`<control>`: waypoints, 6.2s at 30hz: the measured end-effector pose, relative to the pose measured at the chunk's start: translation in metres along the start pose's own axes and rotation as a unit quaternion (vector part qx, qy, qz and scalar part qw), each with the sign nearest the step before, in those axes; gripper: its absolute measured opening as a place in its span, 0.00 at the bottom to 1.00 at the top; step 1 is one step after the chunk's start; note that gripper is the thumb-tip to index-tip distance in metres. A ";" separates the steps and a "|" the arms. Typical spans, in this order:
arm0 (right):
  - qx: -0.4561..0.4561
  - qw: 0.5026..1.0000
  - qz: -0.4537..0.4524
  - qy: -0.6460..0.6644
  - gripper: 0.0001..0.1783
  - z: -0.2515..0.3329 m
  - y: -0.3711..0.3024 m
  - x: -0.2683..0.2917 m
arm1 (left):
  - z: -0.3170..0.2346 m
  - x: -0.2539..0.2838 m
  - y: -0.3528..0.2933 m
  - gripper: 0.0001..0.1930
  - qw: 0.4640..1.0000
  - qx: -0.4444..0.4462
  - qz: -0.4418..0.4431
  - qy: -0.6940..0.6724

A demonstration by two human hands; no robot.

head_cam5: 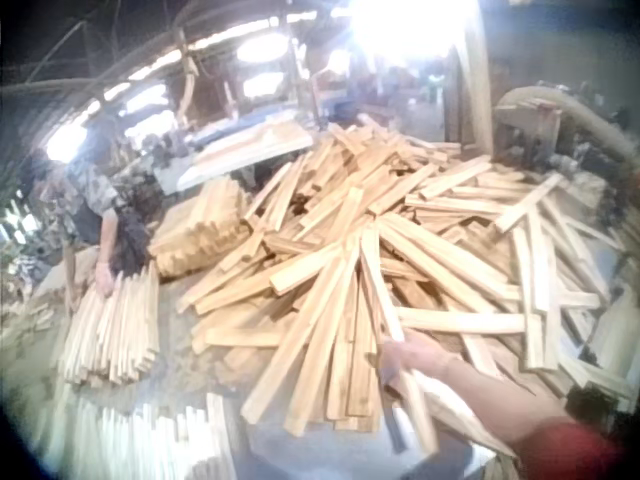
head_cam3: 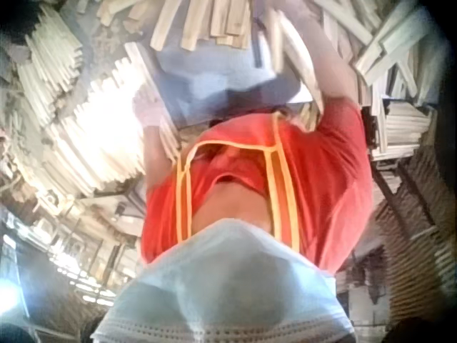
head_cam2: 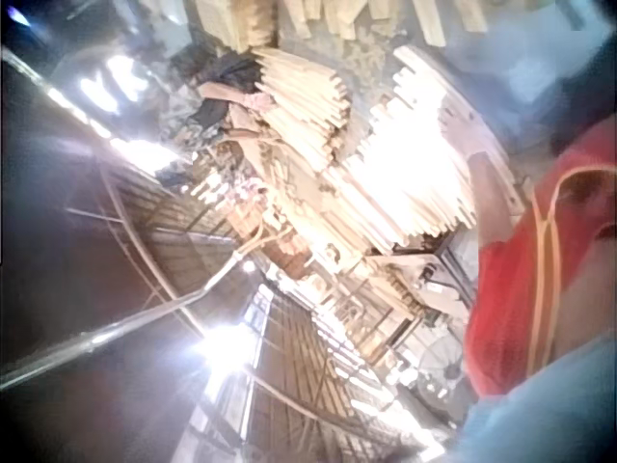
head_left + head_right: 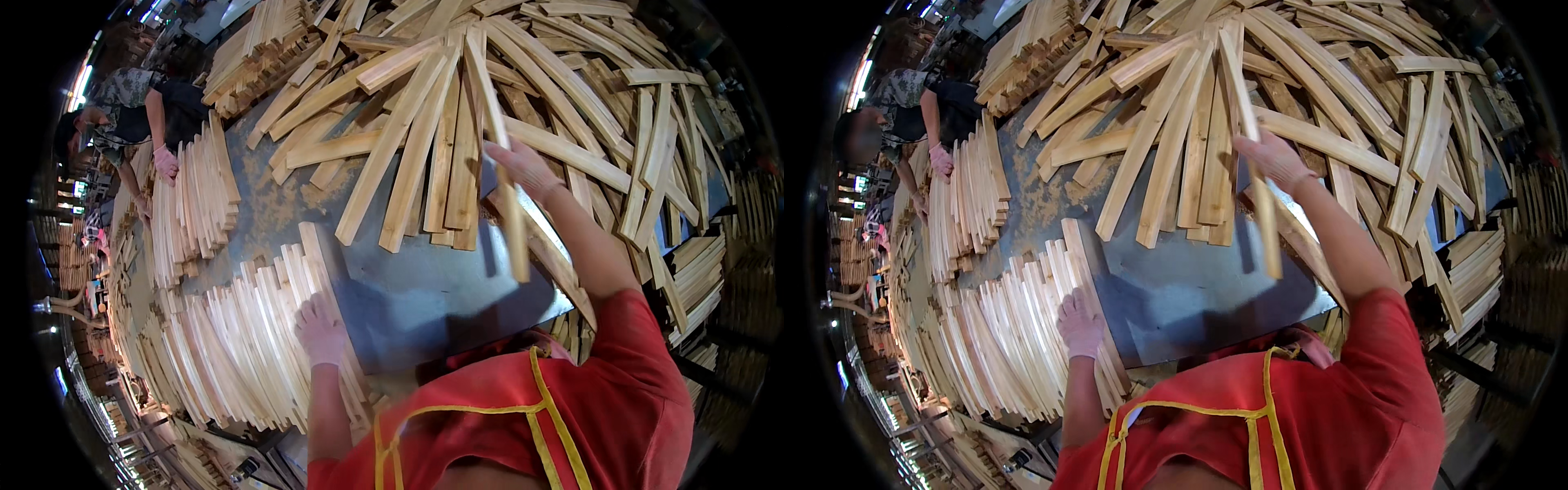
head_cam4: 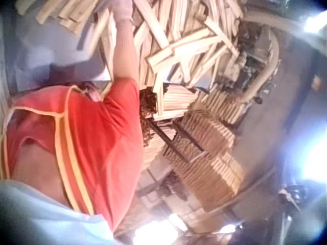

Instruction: The person sorts and stacks wooden planks on a metal table in a workshop. They pick up planks from a disorganized pile, align them, and place them into a neat stack. The person occasionally gathers larger bundles of planks and moves them to the side.

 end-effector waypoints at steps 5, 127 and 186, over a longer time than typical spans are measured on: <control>0.038 0.936 -0.119 0.330 0.52 -0.007 0.075 -0.032 | -0.074 0.070 0.080 0.44 0.970 -0.139 -0.135 -0.145; -0.051 0.977 0.208 0.019 0.53 -0.094 -0.142 -0.331 | 0.043 -0.205 -0.271 0.18 0.223 0.290 -0.118 -0.923; 0.013 0.972 0.189 -0.141 0.39 0.048 -0.028 -0.301 | 0.004 0.167 0.164 0.23 0.556 -0.212 0.089 -0.799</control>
Point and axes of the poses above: each hand's wrist, its own y-axis towards the middle knuckle, its own x-axis out of the back of the hand, z = x × y, the point moved 3 cm from there along y, towards the middle knuckle, and after that the axes turned 12 degrees about z, right-handed, at the moved point
